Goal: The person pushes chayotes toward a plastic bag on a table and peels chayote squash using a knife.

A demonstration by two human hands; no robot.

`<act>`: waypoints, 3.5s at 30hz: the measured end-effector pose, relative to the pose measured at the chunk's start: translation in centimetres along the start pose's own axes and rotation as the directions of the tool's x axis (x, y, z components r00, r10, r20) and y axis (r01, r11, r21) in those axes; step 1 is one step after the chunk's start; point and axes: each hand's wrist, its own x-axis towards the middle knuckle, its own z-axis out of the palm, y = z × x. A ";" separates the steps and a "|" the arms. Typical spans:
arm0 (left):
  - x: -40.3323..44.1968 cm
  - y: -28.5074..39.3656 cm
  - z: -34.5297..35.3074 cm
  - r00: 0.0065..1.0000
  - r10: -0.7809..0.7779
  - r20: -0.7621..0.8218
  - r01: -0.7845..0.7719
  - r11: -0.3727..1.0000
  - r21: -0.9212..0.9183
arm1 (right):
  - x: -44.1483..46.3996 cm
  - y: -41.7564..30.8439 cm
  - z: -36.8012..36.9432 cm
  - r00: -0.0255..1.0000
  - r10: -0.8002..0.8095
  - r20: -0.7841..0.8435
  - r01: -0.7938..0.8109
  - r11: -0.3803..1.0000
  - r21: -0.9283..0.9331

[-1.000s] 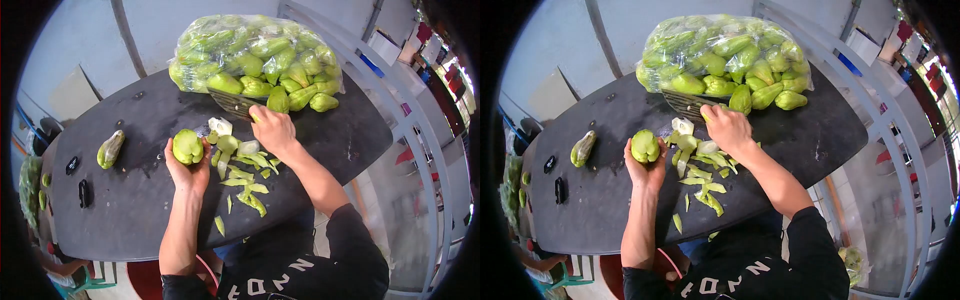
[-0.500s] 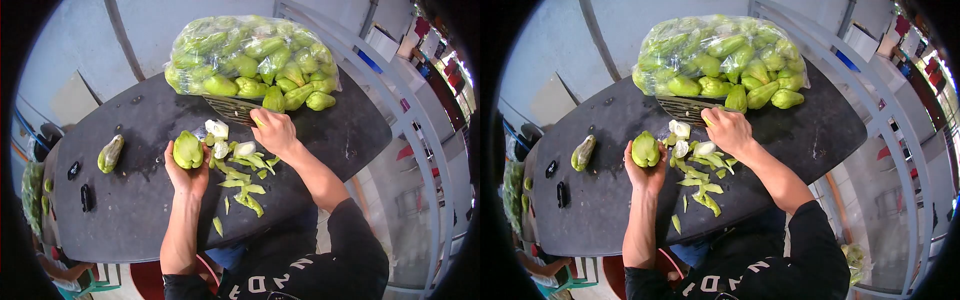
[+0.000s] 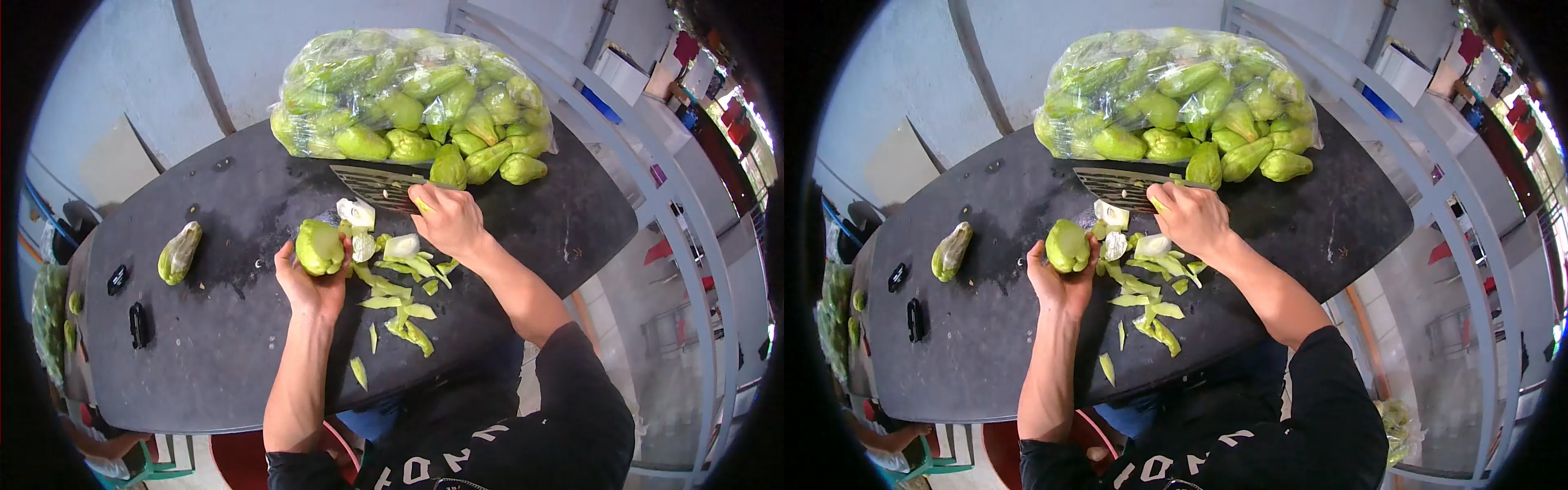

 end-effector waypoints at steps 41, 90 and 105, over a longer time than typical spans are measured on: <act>0.7 -0.9 -1.6 0.900 0.259 0.352 -0.431 0.660 0.615 | -1.0 -5.4 -0.7 0.933 -0.337 -0.125 0.342 0.940 0.020; 3.7 2.1 -0.4 0.969 -0.068 0.237 0.045 0.994 0.100 | -0.2 -5.7 0.4 0.915 -0.349 -0.202 0.360 0.933 0.018; 2.6 -0.6 -1.7 0.957 -0.105 0.269 0.083 0.992 0.093 | -0.9 -7.1 1.2 0.902 -0.398 -0.171 0.409 0.912 0.033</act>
